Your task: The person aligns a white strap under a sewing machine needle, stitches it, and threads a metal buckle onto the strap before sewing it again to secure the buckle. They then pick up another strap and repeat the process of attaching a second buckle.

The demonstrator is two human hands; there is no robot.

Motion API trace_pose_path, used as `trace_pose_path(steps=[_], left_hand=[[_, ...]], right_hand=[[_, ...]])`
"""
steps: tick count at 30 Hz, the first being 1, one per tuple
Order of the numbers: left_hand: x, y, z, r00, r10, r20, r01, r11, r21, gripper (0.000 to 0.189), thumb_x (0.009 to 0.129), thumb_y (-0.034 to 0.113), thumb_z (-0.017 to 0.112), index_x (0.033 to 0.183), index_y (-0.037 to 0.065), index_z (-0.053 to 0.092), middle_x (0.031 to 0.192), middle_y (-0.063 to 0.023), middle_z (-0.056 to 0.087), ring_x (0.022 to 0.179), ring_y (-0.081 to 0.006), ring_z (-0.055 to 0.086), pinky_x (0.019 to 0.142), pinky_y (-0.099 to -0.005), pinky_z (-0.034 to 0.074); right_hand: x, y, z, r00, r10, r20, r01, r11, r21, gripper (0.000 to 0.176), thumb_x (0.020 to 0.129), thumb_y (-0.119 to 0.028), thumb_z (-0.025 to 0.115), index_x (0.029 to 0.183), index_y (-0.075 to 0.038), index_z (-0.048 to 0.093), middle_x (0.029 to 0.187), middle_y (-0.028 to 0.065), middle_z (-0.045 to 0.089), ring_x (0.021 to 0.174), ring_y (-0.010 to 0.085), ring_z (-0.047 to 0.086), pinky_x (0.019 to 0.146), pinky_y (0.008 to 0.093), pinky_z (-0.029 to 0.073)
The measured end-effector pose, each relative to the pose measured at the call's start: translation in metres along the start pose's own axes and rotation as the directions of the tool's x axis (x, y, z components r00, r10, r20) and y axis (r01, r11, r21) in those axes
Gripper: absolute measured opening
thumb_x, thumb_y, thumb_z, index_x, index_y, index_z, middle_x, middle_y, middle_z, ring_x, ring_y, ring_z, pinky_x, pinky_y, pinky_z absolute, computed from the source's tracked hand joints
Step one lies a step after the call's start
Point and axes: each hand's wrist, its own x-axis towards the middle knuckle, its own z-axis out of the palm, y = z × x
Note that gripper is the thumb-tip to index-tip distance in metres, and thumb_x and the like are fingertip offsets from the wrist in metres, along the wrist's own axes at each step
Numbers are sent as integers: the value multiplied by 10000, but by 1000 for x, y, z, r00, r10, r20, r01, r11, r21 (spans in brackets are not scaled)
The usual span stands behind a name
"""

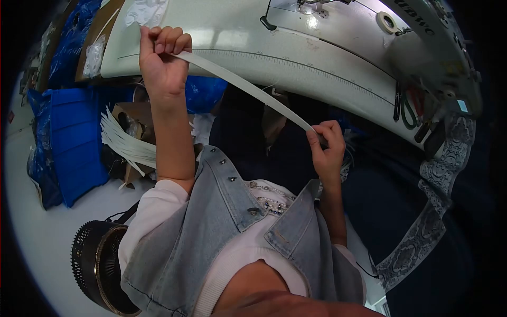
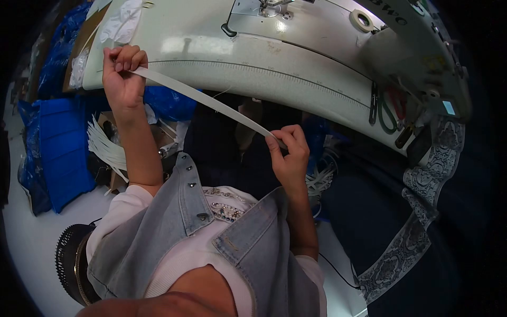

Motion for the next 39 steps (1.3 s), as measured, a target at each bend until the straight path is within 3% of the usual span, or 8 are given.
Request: trace_pose_path(steps=[2, 4, 11, 17, 33, 36, 38, 39], left_hand=[[-2, 3, 0, 996, 8, -94, -10, 1000, -18, 359, 971, 298, 461, 688, 81, 425, 563, 21, 246, 516, -99, 205, 499, -257, 213], [-5, 4, -2, 999, 8, 50, 0, 988, -152, 402, 971, 375, 431, 690, 88, 422, 568, 25, 247, 493, -99, 185, 471, -259, 201], [-2, 31, -2, 991, 55, 122, -42, 993, -108, 462, 952, 492, 389, 728, 90, 435, 584, 30, 250, 470, -90, 173, 441, -250, 173], [18, 85, -37, 990, 53, 131, -43, 996, -81, 573, 902, 617, 358, 691, 88, 421, 578, 29, 267, 451, -87, 178, 441, -258, 175], [31, 115, -82, 997, 15, 72, -11, 998, -63, 512, 913, 541, 404, 672, 90, 398, 546, 28, 234, 444, -92, 153, 441, -253, 163], [32, 112, -86, 990, 84, 117, -92, 994, 62, 463, 915, 461, 445, 733, 38, 491, 587, 9, 306, 465, -97, 227, 452, -261, 213], [35, 112, -81, 994, 104, -16, -95, 949, 301, 392, 937, 322, 443, 973, -50, 559, 707, -40, 419, 567, -122, 360, 519, -270, 320], [33, 108, -80, 997, 81, -10, -76, 967, 242, 370, 945, 252, 429, 1090, -79, 510, 781, -66, 451, 646, -140, 401, 576, -276, 357]], right_hand=[[-1, 1, -4, 998, 46, 43, -47, 998, 34, 88, 813, -52, 655, 856, 21, 631, 793, 79, 527, 638, 172, 534, 566, 275, 429], [-1, 2, -6, 990, 36, 135, -48, 995, 88, 91, 807, -63, 663, 849, 12, 631, 774, 78, 548, 635, 159, 533, 556, 266, 413], [3, 4, -40, 924, 47, 379, -88, 992, 91, 96, 814, -63, 647, 860, 21, 635, 758, 72, 563, 640, 136, 530, 553, 239, 393], [-8, -3, -74, 886, 158, 436, -362, 823, 437, 184, 856, -24, 582, 1013, 53, 638, 811, 78, 599, 711, 124, 589, 614, 222, 471], [-14, -18, -78, 883, -86, 462, -256, 736, 626, 271, 857, 24, 546, 1116, 92, 589, 912, 190, 648, 800, 223, 682, 664, 251, 563], [-15, -17, -79, 870, -64, 488, -271, 766, 583, 267, 858, 23, 558, 1118, 69, 600, 929, 157, 646, 804, 203, 675, 674, 245, 551], [-12, -15, -80, 856, -74, 511, -256, 799, 545, 261, 854, 25, 562, 1106, 74, 604, 925, 150, 644, 787, 195, 672, 667, 242, 544], [-13, -17, -81, 858, 46, 511, -339, 800, 496, 253, 843, 34, 568, 1088, 80, 608, 913, 138, 641, 778, 186, 666, 666, 242, 536]])
